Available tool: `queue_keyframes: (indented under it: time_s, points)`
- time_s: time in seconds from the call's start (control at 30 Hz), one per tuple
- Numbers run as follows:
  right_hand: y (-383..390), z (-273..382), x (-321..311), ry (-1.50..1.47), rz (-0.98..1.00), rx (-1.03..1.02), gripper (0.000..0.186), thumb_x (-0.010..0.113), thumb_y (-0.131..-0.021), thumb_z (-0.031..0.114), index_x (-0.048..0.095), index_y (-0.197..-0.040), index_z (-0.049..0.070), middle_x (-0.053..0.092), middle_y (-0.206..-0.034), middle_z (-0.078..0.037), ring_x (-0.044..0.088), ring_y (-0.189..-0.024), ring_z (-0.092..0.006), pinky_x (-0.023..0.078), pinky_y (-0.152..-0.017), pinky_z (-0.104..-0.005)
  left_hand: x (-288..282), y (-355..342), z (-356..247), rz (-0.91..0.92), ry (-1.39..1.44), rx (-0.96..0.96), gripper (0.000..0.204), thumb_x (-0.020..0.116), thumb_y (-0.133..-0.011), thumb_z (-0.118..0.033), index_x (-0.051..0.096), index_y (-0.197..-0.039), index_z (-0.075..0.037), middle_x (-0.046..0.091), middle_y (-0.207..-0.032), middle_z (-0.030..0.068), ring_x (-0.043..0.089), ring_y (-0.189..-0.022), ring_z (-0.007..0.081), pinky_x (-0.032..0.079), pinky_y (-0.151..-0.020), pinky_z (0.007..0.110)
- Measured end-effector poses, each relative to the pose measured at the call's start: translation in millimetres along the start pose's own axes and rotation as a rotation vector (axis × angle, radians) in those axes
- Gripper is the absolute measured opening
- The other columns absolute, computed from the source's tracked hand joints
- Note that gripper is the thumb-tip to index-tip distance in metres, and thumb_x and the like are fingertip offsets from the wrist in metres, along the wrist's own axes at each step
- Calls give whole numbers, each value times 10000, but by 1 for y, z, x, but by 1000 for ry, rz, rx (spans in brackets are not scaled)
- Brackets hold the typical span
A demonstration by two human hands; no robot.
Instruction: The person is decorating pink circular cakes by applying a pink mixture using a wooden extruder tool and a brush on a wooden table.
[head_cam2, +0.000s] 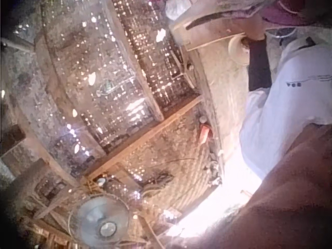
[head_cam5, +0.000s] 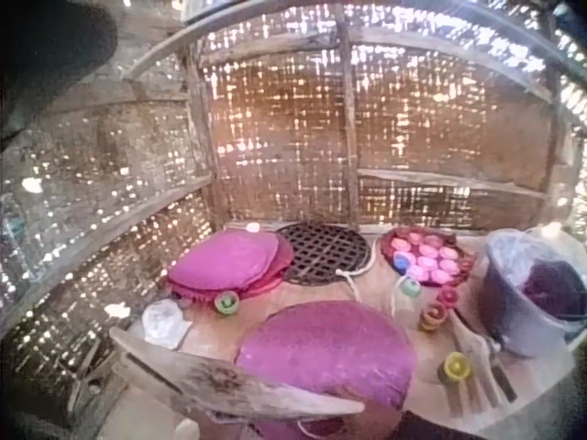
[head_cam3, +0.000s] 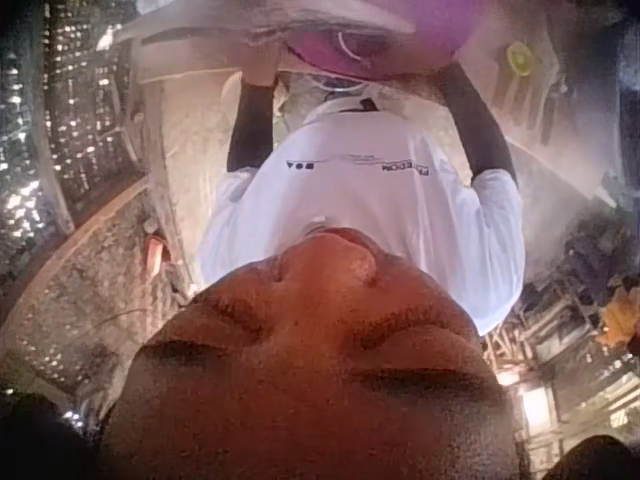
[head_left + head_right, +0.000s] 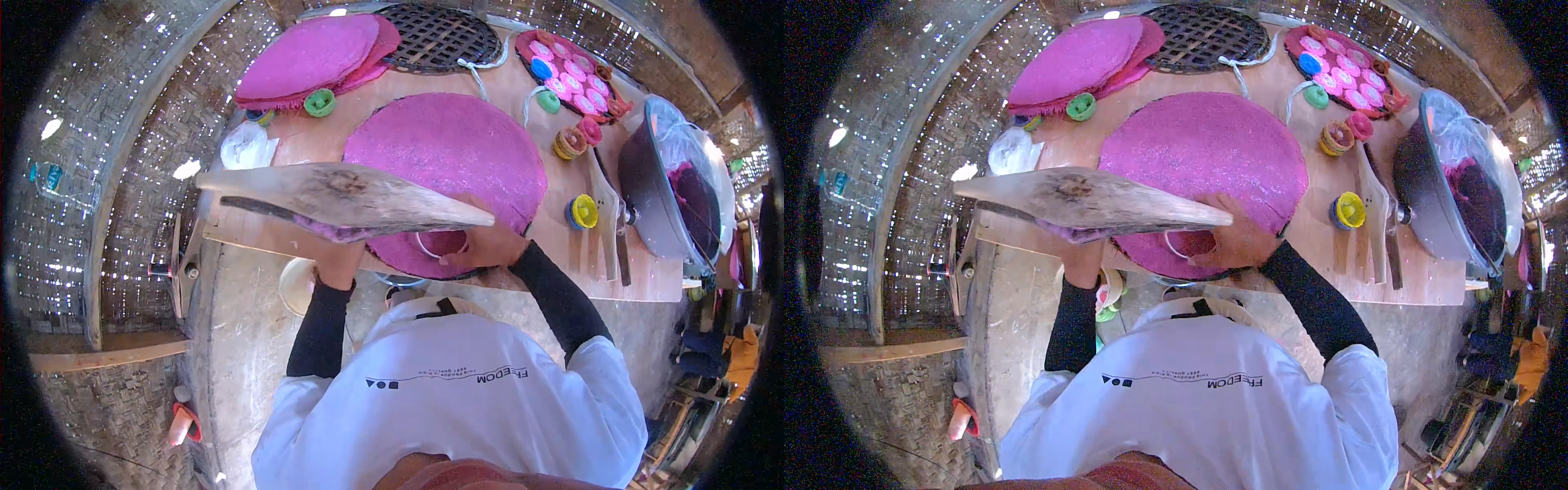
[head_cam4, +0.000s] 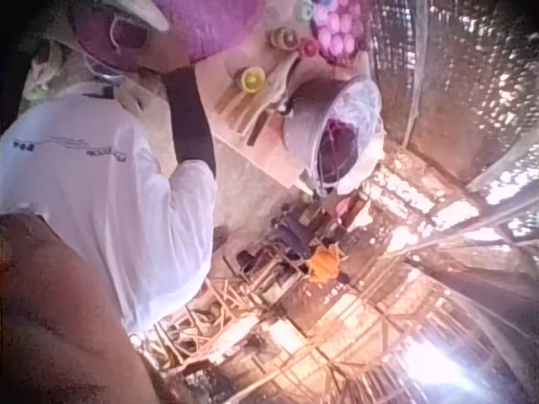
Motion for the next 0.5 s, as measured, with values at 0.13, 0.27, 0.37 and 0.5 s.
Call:
queue_keyframes:
  time_s: [0.13,0.27,0.37,0.5]
  points:
    - [-2,-20,-22,-178,-255,-157,707,586,-733,423,331,-1248,11,335,-1268,-143,355,-1150,-264,284,-959,-362,13,-2,-4,90,320,-220,531,669,-641,-309,504,-1080,-60,527,-1078,134,439,-1051,311,279,-923,442]
    - [-2,-2,-64,-1111,-36,292,622,455,-809,488,392,-1191,1,450,-1121,-100,452,-1022,-181,343,-890,-302,-4,-28,-48,66,356,65,539,722,-570,-316,542,-1004,-53,567,-995,124,519,-933,295,386,-812,416]
    - [3,35,-70,-832,253,299,625,429,-795,558,476,-1086,6,542,-884,-64,518,-833,-131,417,-748,-255,-1,-53,-56,61,524,82,568,743,-537,-337,548,-985,-46,583,-940,121,556,-859,289,429,-745,394]
    - [20,24,-69,-897,227,410,648,423,-756,632,516,-963,24,543,-730,-25,511,-644,-89,425,-560,-213,-8,-85,-60,177,685,164,596,719,-584,-404,523,-989,-14,562,-927,114,534,-916,281,411,-808,387]
Point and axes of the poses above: each hand's wrist, its own y-axis away from the middle knuckle, its own x-axis out of the palm, z = x × y, the point moved 7 cm from there along -y, towards the middle knuckle
